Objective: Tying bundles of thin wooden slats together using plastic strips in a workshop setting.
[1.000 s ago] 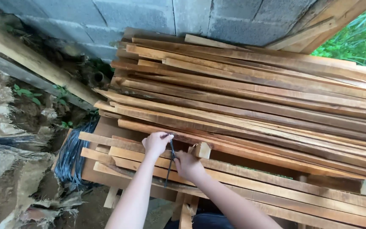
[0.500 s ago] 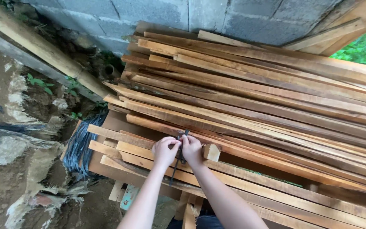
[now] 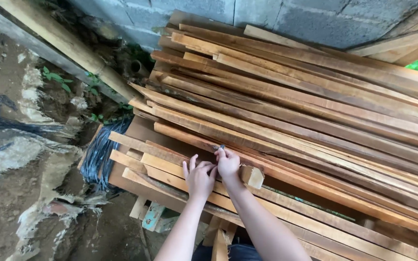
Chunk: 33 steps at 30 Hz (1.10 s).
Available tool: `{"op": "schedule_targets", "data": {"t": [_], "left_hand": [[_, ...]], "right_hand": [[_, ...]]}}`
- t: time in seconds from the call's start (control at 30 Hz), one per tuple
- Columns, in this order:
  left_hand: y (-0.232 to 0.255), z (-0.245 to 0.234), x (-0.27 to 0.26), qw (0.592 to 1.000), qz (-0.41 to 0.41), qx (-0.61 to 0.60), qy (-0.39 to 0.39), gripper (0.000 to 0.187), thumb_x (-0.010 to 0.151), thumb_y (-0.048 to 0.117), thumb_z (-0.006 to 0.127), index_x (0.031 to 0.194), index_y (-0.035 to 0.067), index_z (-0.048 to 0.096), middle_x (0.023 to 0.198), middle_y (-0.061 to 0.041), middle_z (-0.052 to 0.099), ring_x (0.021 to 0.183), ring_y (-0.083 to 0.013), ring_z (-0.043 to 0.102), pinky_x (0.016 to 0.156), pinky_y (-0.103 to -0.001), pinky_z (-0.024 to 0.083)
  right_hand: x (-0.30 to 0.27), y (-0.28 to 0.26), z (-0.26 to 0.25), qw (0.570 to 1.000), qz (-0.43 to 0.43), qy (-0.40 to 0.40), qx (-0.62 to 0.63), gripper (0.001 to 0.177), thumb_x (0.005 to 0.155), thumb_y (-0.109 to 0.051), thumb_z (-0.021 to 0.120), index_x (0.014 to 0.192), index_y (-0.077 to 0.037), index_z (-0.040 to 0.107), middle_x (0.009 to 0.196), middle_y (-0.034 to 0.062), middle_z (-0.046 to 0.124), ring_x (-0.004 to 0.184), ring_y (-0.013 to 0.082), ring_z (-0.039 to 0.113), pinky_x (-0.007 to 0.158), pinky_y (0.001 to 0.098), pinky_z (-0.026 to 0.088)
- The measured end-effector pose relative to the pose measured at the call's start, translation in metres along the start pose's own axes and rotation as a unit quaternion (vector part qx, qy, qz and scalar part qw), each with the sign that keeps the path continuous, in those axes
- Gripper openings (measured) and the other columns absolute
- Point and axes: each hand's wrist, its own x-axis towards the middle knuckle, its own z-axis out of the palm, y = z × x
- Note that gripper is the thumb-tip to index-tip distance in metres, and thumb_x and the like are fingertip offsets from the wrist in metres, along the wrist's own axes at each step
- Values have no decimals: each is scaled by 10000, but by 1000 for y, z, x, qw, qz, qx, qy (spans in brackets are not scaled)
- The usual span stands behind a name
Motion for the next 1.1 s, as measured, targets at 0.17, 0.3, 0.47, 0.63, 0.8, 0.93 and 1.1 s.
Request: {"op": "schedule_targets", "data": {"t": [0.17, 0.3, 0.47, 0.63, 0.8, 0.93, 1.1], "left_hand": [[-1, -1, -4, 1000, 15, -3, 2, 275, 973, 527, 602, 1009, 334, 794, 1099, 127, 734, 1447, -174, 388, 1265, -549, 114], [-6, 5, -1, 1000, 13, -6, 11, 279, 962, 545, 608, 998, 339, 793, 1090, 123, 730, 1434, -166, 392, 1264, -549, 121], [-11, 7, 4, 999, 30, 6, 12, 296, 958, 538, 598, 1035, 320, 782, 1179, 113, 717, 1467, -179, 364, 1255, -574, 134], [-32, 11, -23, 927, 154, -74, 333, 524, 894, 334, 750, 1365, 134, 632, 1416, -128, 575, 1320, -406, 497, 1078, -548, 397], [-41, 1, -81, 883, -337, -273, 181, 1118, 877, 644, 533, 1610, 27, -43, 1696, -203, -179, 1566, -445, -64, 1223, -657, 25], [-9, -15, -81, 654, -461, -592, 101, 1064, 887, 586, 517, 1627, 91, -65, 1672, -230, 158, 1526, -350, 289, 1242, -496, 291], [11, -3, -61, 519, -500, -671, 177, 764, 907, 564, 567, 1407, -12, 513, 1402, -147, 602, 1196, -230, 621, 1007, -331, 508]], "right_hand": [[16, 22, 5, 999, 18, 20, 22, 244, 919, -216, 681, 718, -158, 807, 510, -2, 624, 558, 121, 547, 623, 230, 454], [4, -2, 5, 999, 12, 27, 29, 246, 926, -178, 672, 728, -125, 807, 507, 22, 606, 572, 127, 521, 625, 241, 436], [-35, -43, -26, 986, -152, -12, -59, 128, 954, -218, 713, 1050, -152, 766, 818, 83, 748, 871, 194, 689, 857, 338, 553], [-88, -68, -58, 927, -328, -144, -112, 672, 885, -60, 690, 1470, 140, 426, 1342, 366, 591, 1290, 474, 559, 1106, 538, 458], [-103, -68, -65, 838, -323, -162, -408, 518, 910, -475, 690, 1112, -5, 604, 957, 186, 689, 885, 402, 652, 806, 491, 535], [-66, -27, -41, 806, -370, -85, -453, 750, 916, -703, 585, 881, 39, 685, 776, 199, 717, 598, 391, 680, 500, 453, 550], [-43, -33, -28, 782, -268, -137, -546, 1010, 796, -937, 507, 705, 49, 708, 643, 193, 697, 541, 366, 680, 507, 412, 555]]}}
